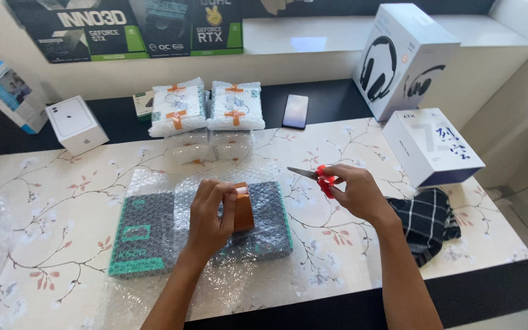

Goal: The person wraps a keyboard box in bubble wrap and secures it with brown packing tape. They fold the bubble wrap around the box, apply tape strips, and use scissors to cut the tape. The process is repeated to ensure the package is fully sealed.

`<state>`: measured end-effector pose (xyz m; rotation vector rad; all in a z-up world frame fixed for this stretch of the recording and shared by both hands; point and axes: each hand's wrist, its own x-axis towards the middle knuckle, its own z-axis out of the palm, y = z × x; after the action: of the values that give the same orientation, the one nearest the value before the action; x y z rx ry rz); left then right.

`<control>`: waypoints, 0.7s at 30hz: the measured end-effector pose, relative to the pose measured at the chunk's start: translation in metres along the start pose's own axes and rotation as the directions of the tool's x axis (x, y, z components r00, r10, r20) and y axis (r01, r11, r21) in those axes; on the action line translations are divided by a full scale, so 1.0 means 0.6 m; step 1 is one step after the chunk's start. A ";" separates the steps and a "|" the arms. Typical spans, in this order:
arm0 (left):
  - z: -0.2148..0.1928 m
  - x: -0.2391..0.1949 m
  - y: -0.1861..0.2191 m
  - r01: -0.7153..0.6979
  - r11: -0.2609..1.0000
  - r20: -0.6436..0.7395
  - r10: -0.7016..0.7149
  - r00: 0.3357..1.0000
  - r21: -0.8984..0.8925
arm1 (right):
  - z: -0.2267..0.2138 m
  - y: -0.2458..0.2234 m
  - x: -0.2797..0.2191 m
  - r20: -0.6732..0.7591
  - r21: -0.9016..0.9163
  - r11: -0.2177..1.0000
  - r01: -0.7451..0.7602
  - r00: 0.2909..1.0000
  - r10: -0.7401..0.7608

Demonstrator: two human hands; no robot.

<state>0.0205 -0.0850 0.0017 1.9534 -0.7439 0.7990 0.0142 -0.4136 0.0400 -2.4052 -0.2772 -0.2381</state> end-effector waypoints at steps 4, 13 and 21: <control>-0.005 -0.003 -0.002 0.032 0.999 -0.010 -0.032 0.999 -0.001 | -0.038 -0.074 0.014 0.157 0.013 1.000 0.021 0.987 -0.023; -0.047 0.013 0.025 0.021 0.999 0.207 -0.029 0.978 0.039 | -0.085 -0.157 0.040 0.427 -0.267 0.964 0.002 0.897 0.116; -0.060 0.016 0.043 -0.038 0.998 0.306 0.023 0.952 0.042 | -0.046 -0.109 0.049 0.491 -0.435 0.891 0.127 0.863 0.116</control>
<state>-0.0015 -0.0668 0.0366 2.1402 -0.9463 0.5405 0.0228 -0.3797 0.1088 -2.9088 -0.5141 0.3899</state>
